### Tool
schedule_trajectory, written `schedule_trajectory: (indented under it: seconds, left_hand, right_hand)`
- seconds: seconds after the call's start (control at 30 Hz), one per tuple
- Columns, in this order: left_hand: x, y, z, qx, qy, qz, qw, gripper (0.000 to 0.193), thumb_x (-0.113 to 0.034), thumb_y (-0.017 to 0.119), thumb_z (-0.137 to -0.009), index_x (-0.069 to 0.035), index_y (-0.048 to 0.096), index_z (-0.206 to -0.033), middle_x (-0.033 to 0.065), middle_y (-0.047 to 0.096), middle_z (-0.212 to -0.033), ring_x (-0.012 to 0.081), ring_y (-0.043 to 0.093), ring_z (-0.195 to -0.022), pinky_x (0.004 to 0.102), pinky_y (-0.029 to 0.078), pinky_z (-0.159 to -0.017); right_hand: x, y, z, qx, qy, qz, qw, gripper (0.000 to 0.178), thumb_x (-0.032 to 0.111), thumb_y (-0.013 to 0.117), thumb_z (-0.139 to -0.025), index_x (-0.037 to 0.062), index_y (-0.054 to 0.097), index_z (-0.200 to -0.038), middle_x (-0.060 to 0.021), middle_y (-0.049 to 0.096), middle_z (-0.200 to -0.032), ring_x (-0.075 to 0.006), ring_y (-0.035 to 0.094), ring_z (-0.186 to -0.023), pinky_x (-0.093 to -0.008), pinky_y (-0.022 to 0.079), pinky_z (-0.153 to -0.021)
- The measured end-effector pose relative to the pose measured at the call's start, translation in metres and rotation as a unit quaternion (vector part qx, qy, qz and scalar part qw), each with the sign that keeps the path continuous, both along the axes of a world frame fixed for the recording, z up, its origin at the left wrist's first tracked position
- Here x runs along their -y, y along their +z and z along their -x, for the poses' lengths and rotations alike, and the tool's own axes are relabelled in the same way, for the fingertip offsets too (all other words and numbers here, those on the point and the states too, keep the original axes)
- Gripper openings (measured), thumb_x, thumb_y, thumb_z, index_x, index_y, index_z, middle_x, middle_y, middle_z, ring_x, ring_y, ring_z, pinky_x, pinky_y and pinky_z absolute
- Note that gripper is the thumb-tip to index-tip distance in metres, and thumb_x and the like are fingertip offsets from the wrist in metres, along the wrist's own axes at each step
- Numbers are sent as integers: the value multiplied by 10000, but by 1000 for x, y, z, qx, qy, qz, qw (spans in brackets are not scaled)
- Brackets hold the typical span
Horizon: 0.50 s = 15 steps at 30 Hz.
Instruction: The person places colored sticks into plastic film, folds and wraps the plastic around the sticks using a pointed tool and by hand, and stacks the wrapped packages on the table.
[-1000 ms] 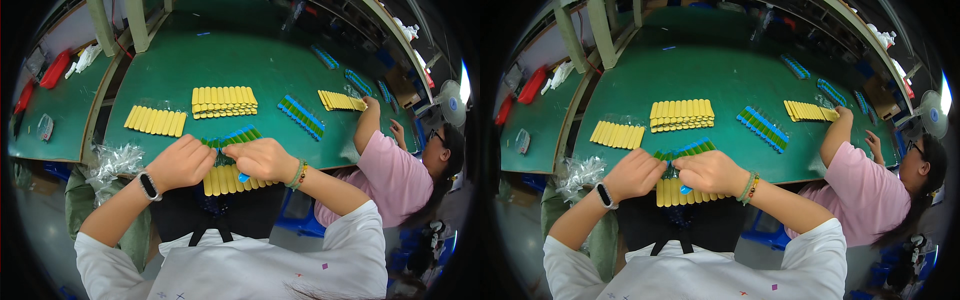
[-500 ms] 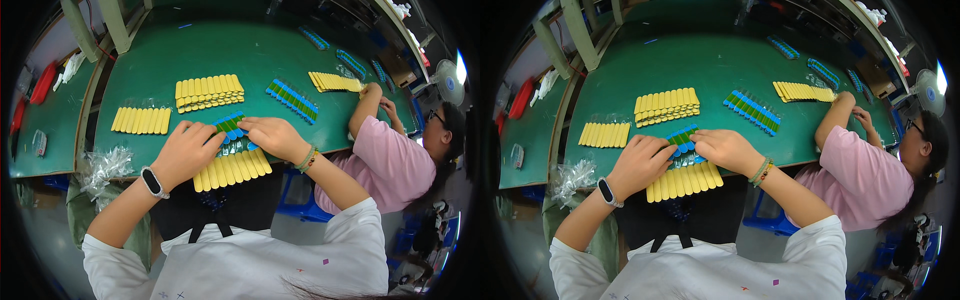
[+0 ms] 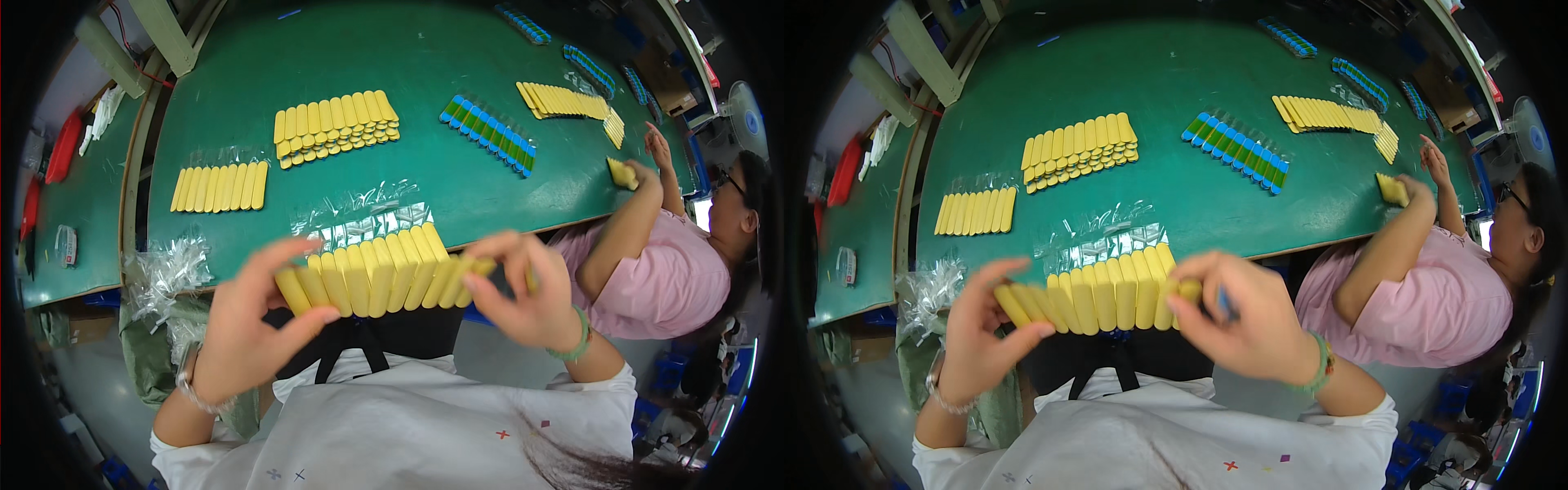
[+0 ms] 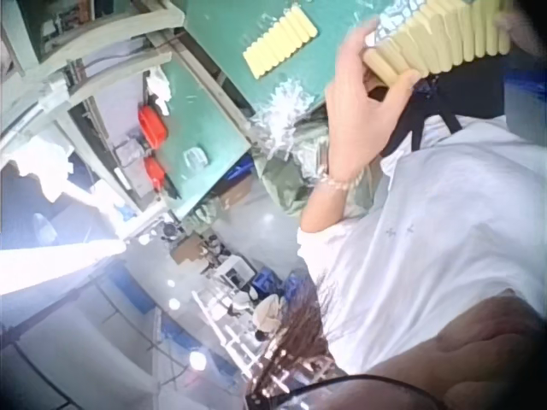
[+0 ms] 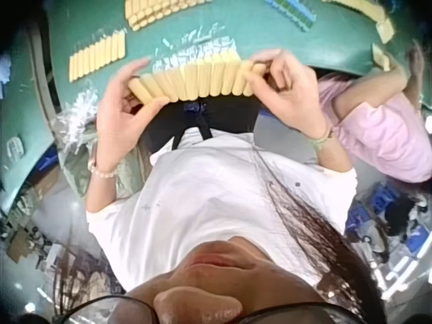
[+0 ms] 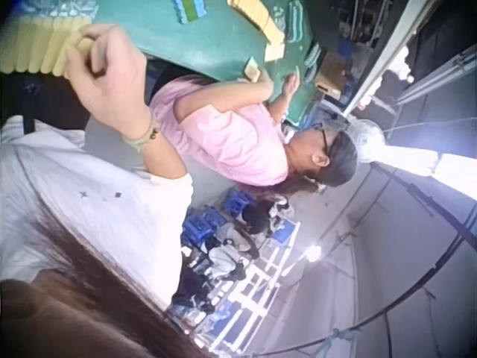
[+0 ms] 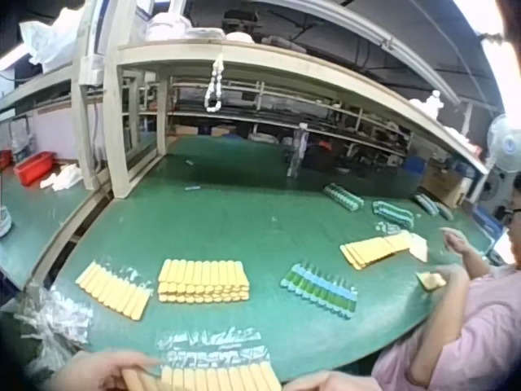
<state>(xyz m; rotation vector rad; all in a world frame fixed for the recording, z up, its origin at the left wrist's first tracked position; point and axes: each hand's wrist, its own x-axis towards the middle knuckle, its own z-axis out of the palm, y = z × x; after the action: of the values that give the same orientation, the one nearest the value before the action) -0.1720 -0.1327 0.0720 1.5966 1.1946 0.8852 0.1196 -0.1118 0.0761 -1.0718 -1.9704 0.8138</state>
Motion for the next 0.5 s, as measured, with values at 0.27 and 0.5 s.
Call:
schedule_trajectory:
  seconds: [0.27, 0.5]
  left_hand:
    - [-14, -19, 6, 282, 120, 147, 940, 674, 75, 680, -840, 9, 335, -1415, 172, 655, -1060, 210, 704, -906, 326, 607, -785]
    - [-13, -15, 11, 320, 131, 159, 925, 637, 78, 652, -858, 16, 337, -1408, 182, 660, -1066, 237, 705, -963, 373, 615, -825]
  right_hand:
    - [-48, -41, 9, -406, -31, 357, 841, 358, 18, 676, -907, 155, 363, -801, -92, 636, -968, -142, 641, -896, -299, 557, -763]
    - [-54, -45, 10, -466, 6, 436, 770, 302, 92, 604, -976, 184, 376, -799, -31, 613, -929, -137, 634, -886, -299, 551, -773]
